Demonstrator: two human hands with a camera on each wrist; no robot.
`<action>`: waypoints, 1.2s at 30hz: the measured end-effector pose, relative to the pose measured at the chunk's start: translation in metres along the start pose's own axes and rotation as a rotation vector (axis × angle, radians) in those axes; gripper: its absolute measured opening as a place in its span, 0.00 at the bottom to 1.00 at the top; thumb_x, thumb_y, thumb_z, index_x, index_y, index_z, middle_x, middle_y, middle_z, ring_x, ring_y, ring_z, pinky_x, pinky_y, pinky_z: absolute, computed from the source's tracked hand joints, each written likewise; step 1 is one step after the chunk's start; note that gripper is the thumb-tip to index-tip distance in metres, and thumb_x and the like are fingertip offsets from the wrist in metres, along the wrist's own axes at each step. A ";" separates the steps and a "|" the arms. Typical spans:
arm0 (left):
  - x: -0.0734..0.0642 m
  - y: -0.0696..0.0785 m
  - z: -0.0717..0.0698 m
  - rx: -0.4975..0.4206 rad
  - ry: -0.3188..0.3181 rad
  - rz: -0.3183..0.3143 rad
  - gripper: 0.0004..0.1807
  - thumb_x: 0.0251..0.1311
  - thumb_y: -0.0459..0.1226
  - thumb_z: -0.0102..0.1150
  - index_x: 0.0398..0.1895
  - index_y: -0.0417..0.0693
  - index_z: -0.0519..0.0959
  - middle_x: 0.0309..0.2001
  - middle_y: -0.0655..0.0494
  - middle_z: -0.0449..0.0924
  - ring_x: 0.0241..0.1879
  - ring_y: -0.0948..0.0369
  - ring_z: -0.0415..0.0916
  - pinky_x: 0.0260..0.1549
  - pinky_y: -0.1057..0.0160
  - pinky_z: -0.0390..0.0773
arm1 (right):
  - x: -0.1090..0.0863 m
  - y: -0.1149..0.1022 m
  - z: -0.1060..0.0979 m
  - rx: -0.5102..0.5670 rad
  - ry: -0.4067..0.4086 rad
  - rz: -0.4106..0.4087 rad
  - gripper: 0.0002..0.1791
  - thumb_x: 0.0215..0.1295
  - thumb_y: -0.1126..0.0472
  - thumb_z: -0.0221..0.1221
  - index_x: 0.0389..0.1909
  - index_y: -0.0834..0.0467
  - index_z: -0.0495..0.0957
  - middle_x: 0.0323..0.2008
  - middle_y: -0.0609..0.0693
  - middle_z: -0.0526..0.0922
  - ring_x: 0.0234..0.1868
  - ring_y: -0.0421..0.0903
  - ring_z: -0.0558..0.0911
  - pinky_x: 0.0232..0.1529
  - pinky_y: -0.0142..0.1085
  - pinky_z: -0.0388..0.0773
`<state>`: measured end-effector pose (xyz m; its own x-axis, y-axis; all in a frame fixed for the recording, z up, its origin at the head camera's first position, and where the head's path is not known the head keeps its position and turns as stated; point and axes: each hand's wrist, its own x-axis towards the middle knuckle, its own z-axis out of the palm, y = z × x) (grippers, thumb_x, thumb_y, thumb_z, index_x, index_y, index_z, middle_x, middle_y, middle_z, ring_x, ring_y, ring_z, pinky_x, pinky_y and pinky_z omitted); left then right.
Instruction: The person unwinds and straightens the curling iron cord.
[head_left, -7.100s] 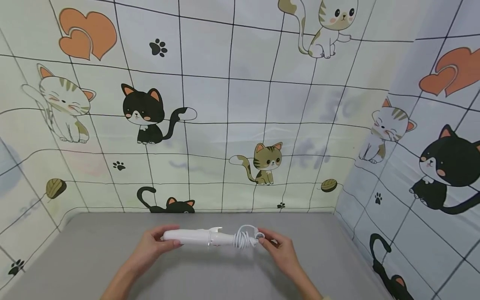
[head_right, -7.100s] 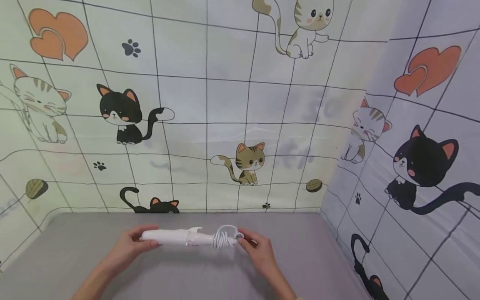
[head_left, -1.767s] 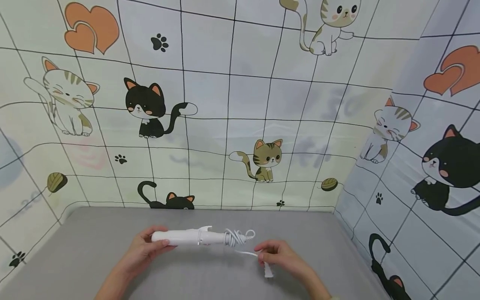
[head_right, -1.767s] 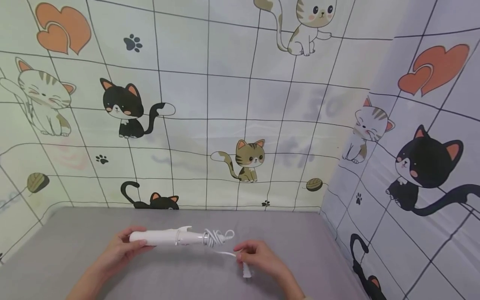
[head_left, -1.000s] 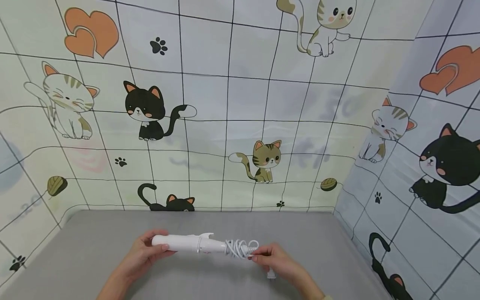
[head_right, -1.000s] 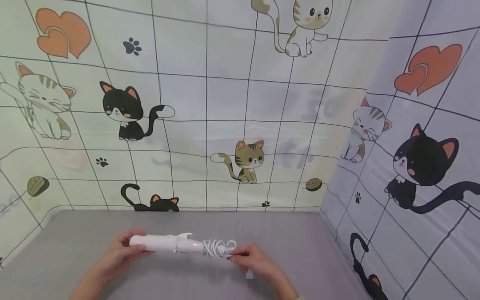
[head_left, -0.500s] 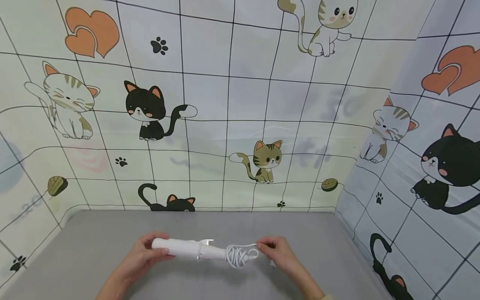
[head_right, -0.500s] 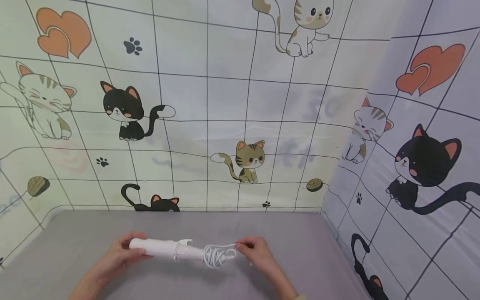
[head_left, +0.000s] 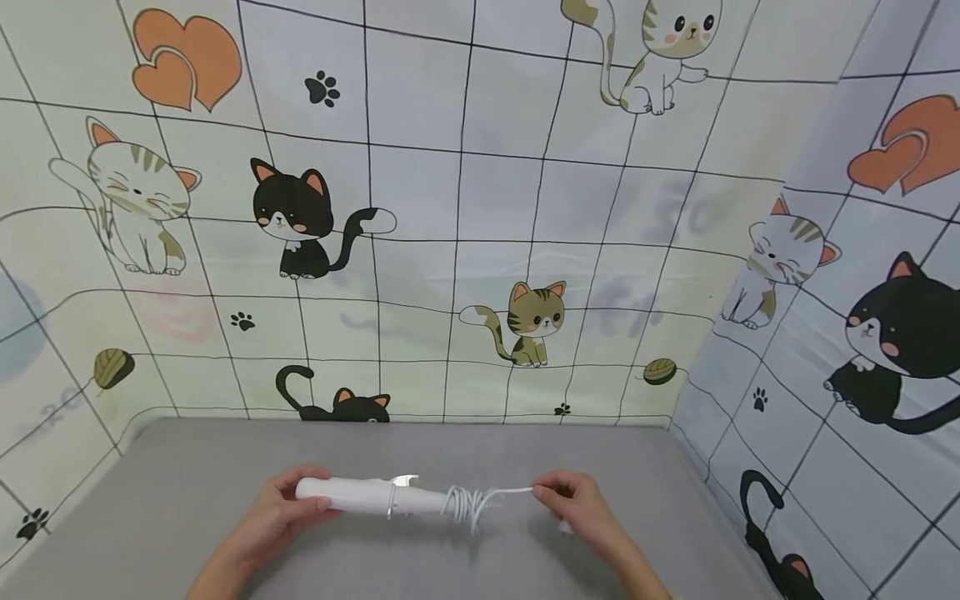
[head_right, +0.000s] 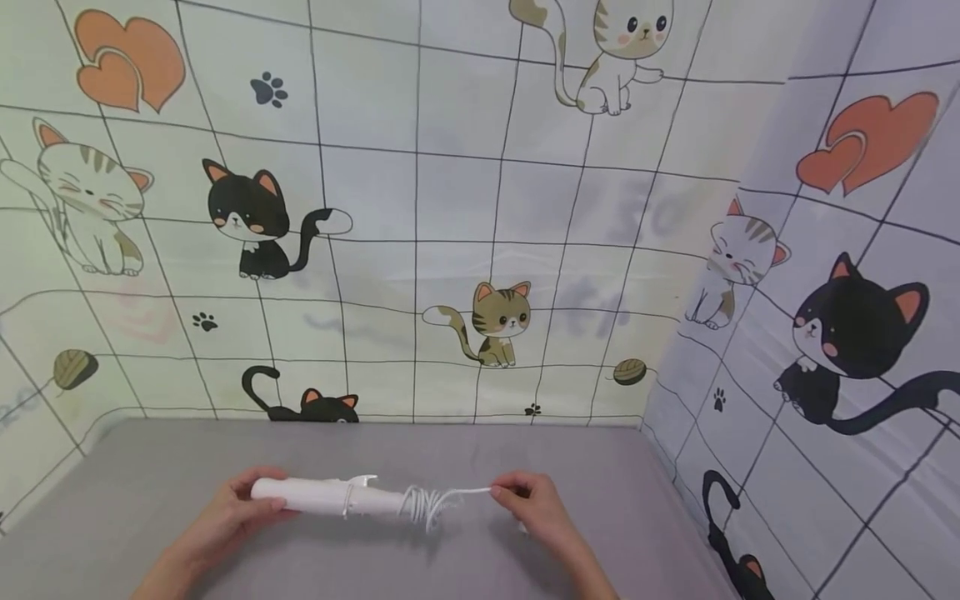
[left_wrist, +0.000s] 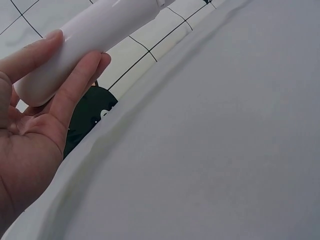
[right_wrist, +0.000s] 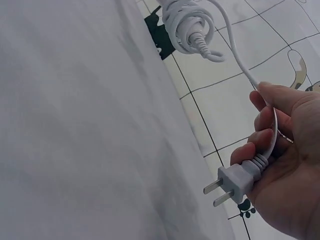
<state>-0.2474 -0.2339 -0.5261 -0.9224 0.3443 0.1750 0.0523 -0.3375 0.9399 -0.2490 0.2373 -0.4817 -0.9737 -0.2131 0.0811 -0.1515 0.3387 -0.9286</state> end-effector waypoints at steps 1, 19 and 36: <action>0.000 0.000 -0.001 0.002 0.005 0.005 0.21 0.62 0.17 0.57 0.51 0.47 0.84 0.51 0.47 0.74 0.51 0.54 0.78 0.54 0.48 0.85 | 0.000 0.001 -0.001 -0.005 -0.005 0.001 0.13 0.71 0.61 0.64 0.47 0.68 0.85 0.24 0.47 0.74 0.25 0.39 0.72 0.22 0.26 0.71; -0.001 0.002 -0.001 0.004 0.033 -0.012 0.21 0.63 0.17 0.57 0.50 0.48 0.84 0.51 0.47 0.74 0.51 0.53 0.80 0.54 0.49 0.85 | -0.001 0.004 0.002 -0.173 -0.139 -0.182 0.13 0.64 0.65 0.69 0.47 0.67 0.84 0.32 0.48 0.85 0.33 0.39 0.81 0.35 0.29 0.82; 0.000 0.003 0.001 0.003 0.039 0.021 0.22 0.62 0.16 0.56 0.49 0.48 0.85 0.51 0.47 0.74 0.50 0.55 0.80 0.54 0.49 0.86 | 0.001 0.012 0.026 -0.176 -0.252 -0.189 0.10 0.66 0.63 0.68 0.44 0.64 0.86 0.39 0.48 0.88 0.40 0.38 0.83 0.45 0.31 0.85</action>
<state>-0.2473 -0.2342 -0.5235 -0.9355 0.3023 0.1830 0.0728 -0.3419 0.9369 -0.2476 0.2173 -0.5022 -0.8562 -0.4992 0.1331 -0.3734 0.4198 -0.8273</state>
